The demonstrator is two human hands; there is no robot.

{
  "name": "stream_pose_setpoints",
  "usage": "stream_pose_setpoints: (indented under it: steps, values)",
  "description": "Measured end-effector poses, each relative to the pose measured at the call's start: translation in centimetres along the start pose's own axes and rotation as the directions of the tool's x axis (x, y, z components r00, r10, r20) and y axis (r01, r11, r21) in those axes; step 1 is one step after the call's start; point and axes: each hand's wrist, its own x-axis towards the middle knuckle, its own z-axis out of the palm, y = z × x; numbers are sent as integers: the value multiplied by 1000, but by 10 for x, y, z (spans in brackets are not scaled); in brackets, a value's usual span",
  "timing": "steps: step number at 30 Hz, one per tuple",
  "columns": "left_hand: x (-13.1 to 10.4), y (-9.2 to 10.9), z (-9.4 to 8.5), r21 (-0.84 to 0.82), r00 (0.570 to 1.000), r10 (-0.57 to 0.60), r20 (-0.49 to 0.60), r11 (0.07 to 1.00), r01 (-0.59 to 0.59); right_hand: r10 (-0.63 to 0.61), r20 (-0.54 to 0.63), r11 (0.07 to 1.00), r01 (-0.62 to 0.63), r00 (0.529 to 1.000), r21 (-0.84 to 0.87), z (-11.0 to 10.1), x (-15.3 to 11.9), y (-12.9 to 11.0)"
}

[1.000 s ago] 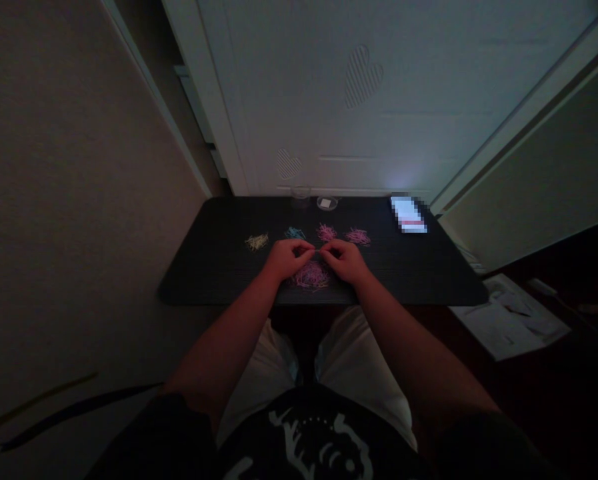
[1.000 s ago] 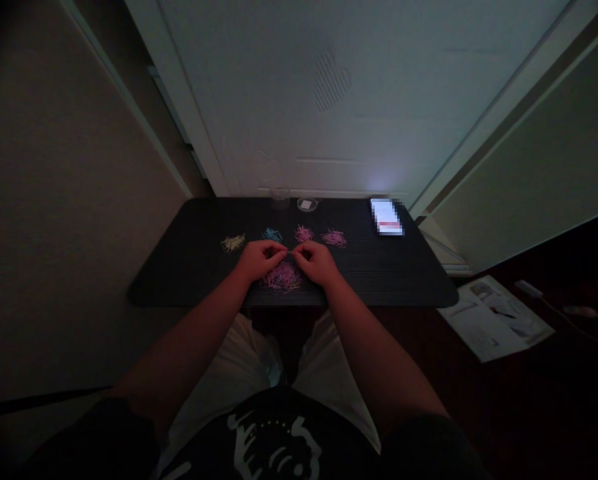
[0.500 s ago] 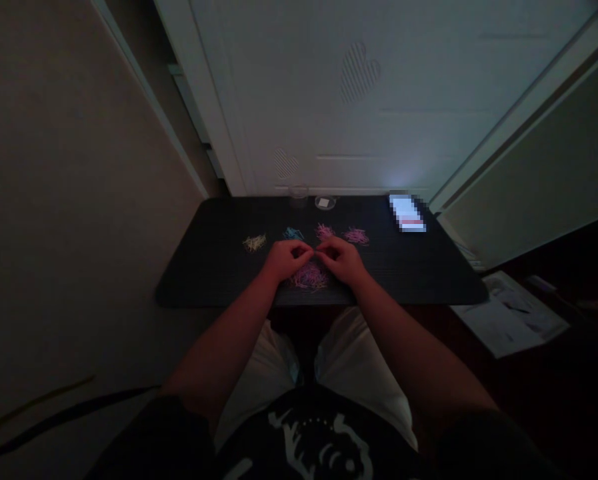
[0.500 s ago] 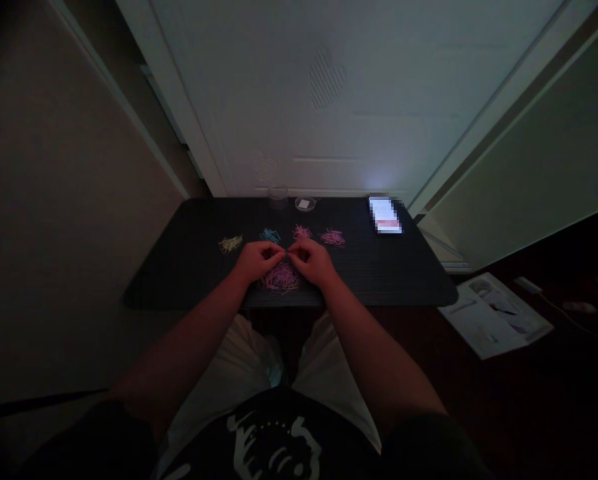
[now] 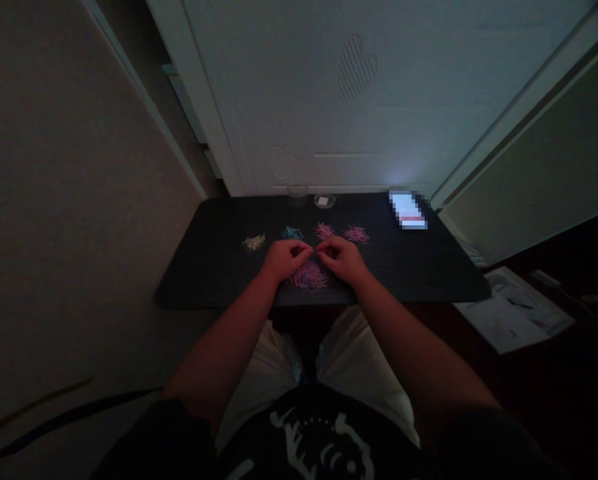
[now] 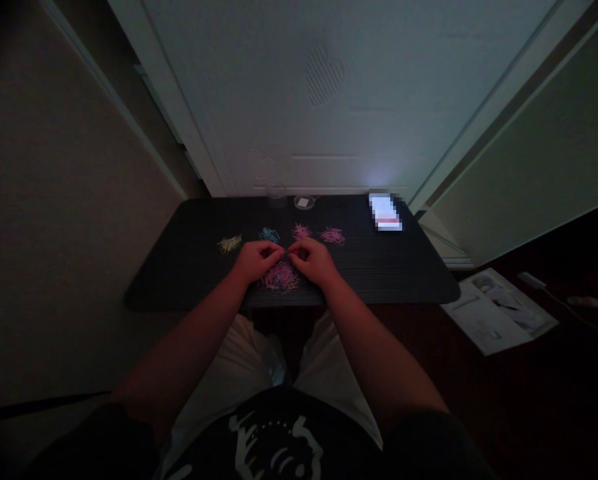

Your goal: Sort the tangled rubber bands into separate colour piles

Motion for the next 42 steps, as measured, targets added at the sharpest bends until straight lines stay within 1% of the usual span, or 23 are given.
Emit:
stream_pose_setpoints:
  steps: [6, 13, 18, 22, 25, 28, 32, 35, 38, 42]
  values:
    - [0, 2, -1, -17, 1000, -11, -1, 1000, 11, 10, -7, 999, -11, 1000, -42, 0, 0, -1]
    - [0, 1, -1, -2, 1000, 1, 8, 1000, -1, 26, -3, 1000, -26, 1000, -9, 0, 0, -1]
    - [0, 1, 0, 8, 1000, 5, 8, 1000, -6, 15, -2, 1000, -15, 1000, -11, 0, 0, -1]
    - [0, 1, 0, 7, 1000, 10, -4, 1000, -10, 33, 19, 999, -33, 999, 14, 0, 0, 0]
    - [0, 0, 0, 8, 1000, 22, 4, 1000, -22, -5, 50, 1000, 4, 999, 7, 1, 0, 1]
    - [0, 0, -1, 17, 1000, 25, 6, 1000, -25, -32, 42, 999, 34, 999, -26, 2, 1, 1]
    - [0, 1, -2, 32, 1000, 21, 15, 999, -21, 22, 33, 999, -21, 999, -24, 3, 1, -1]
    - [1, -1, -3, 47, 1000, 6, 16, 999, -6, 12, 32, 1000, -11, 999, -14, 4, 2, -2]
    - [2, -4, -4, 38, 1000, -8, 4, 999, 8, 16, 10, 1000, -16, 1000, -1, 4, 3, -3]
    - [2, -6, -5, -1, 996, -41, -84, 999, 41, 50, -28, 998, -50, 998, 30, 4, 3, -3]
